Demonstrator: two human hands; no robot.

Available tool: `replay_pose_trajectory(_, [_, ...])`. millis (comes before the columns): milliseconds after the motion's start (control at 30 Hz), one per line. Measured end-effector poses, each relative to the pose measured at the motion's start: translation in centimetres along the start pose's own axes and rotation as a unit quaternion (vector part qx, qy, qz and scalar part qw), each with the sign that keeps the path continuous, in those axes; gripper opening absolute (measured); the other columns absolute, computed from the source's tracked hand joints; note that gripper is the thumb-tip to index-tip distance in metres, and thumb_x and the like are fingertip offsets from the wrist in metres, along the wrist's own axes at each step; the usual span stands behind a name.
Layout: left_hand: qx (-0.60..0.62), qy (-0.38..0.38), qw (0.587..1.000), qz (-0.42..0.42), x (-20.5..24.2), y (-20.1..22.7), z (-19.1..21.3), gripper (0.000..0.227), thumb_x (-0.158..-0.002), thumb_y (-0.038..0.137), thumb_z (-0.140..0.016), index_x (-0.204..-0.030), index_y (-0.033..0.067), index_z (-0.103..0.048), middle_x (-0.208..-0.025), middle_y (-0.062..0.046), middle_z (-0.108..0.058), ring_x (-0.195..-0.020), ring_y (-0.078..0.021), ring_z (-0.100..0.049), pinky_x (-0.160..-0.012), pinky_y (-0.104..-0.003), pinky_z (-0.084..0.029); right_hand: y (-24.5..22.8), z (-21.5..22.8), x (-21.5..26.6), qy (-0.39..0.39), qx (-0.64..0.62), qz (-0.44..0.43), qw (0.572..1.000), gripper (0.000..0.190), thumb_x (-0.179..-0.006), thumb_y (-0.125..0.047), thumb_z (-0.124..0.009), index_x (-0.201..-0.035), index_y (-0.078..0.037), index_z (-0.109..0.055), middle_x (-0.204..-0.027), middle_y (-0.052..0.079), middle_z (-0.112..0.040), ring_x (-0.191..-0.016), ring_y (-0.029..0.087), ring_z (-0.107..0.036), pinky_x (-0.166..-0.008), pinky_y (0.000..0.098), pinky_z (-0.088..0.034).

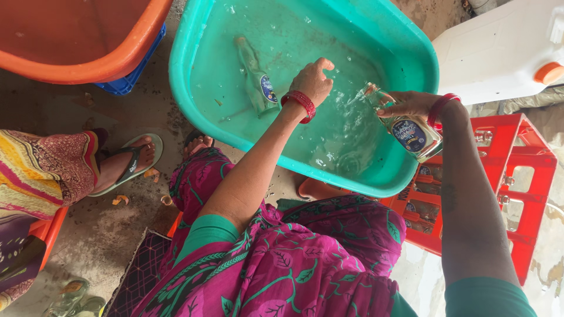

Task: The person washes glass bottles by hand in a teal basin filled with water. They repeatedly submerge, shake, and rinse each bottle, then place them into a red crate nearby.

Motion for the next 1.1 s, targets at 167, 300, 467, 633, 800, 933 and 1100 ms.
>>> replay_pose_trajectory(167, [-0.004,-0.007,1.000,0.011,0.0,0.0,0.0,0.037,-0.090,0.019,-0.061,-0.127,0.0204,-0.062,-0.116,-0.008,-0.069,-0.105,-0.0280,-0.069,-0.091,-0.044,-0.054,-0.4,-0.1,0.5,-0.011,-0.008,-0.006,1.000,0.095,-0.069,-0.062,-0.073,-0.153,-0.026,-0.049,-0.130,0.011,-0.071,-0.112,0.027,-0.070,-0.096,0.0458,-0.057])
replay_pose_trajectory(300, [0.001,0.001,1.000,0.004,0.0,-0.1,-0.1,0.037,-0.090,0.020,-0.062,-0.127,0.0203,-0.062,-0.116,-0.008,-0.069,-0.106,-0.0282,-0.069,-0.092,-0.044,-0.054,-0.6,0.0,0.7,-0.008,0.016,-0.013,1.000,0.090,-0.072,-0.061,-0.073,-0.152,-0.026,-0.050,-0.128,0.011,-0.072,-0.110,0.027,-0.071,-0.094,0.0452,-0.057])
replay_pose_trajectory(467, [0.000,0.000,1.000,-0.003,0.0,0.0,0.1,0.037,-0.090,0.020,-0.063,-0.127,0.0198,-0.062,-0.116,-0.008,-0.070,-0.106,-0.0272,-0.069,-0.093,-0.043,-0.054,-1.0,0.1,1.1,-0.016,0.027,-0.007,0.999,0.087,-0.071,-0.061,-0.072,-0.149,-0.024,-0.055,-0.122,0.013,-0.075,-0.105,0.027,-0.073,-0.092,0.0447,-0.059])
replay_pose_trajectory(633, [0.003,-0.007,1.000,0.010,0.1,0.0,0.0,0.038,-0.089,0.020,-0.062,-0.127,0.0201,-0.061,-0.116,-0.008,-0.069,-0.106,-0.0270,-0.069,-0.092,-0.043,-0.054,-0.5,0.4,0.9,-0.011,0.048,-0.021,0.999,0.086,-0.070,-0.061,-0.072,-0.148,-0.029,-0.055,-0.121,0.010,-0.075,-0.105,0.027,-0.073,-0.092,0.0444,-0.058])
replay_pose_trajectory(800, [-0.007,-0.014,1.000,0.013,0.0,-0.5,-0.5,0.036,-0.090,0.021,-0.063,-0.126,0.0200,-0.061,-0.115,-0.008,-0.070,-0.106,-0.0277,-0.069,-0.093,-0.043,-0.054,2.2,0.3,-2.9,0.046,-0.011,0.055,0.997,0.083,-0.074,-0.057,-0.074,-0.147,-0.023,-0.054,-0.119,0.011,-0.073,-0.102,0.027,-0.072,-0.089,0.0436,-0.057])
replay_pose_trajectory(933, [-0.086,-0.004,0.996,-0.026,-0.1,-1.5,-1.5,0.038,-0.089,0.022,-0.066,-0.126,0.0172,-0.061,-0.119,-0.013,-0.067,-0.111,-0.0339,-0.066,-0.094,-0.047,-0.053,4.2,-3.5,-9.4,0.218,-0.055,0.190,0.956,0.076,-0.081,-0.053,-0.082,-0.137,-0.007,-0.058,-0.121,0.014,-0.071,-0.107,0.024,-0.070,-0.090,0.0423,-0.056])
replay_pose_trajectory(1100, [-0.304,-0.165,0.938,0.033,0.4,-6.4,-5.3,0.037,-0.084,0.024,-0.067,-0.120,0.0131,-0.069,-0.126,-0.018,-0.066,-0.118,-0.0390,-0.063,-0.094,-0.054,-0.052,5.7,-12.0,-17.0,0.301,-0.158,0.162,0.926,0.071,-0.078,-0.047,-0.085,-0.128,-0.003,-0.060,-0.110,0.014,-0.074,-0.100,0.026,-0.074,-0.087,0.0401,-0.058])
Point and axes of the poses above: each hand's wrist, its own x-axis away from the middle knuckle, its own z-axis out of the back of the hand, y = z × x, the point moved 3 cm from there along -x, towards the middle knuckle
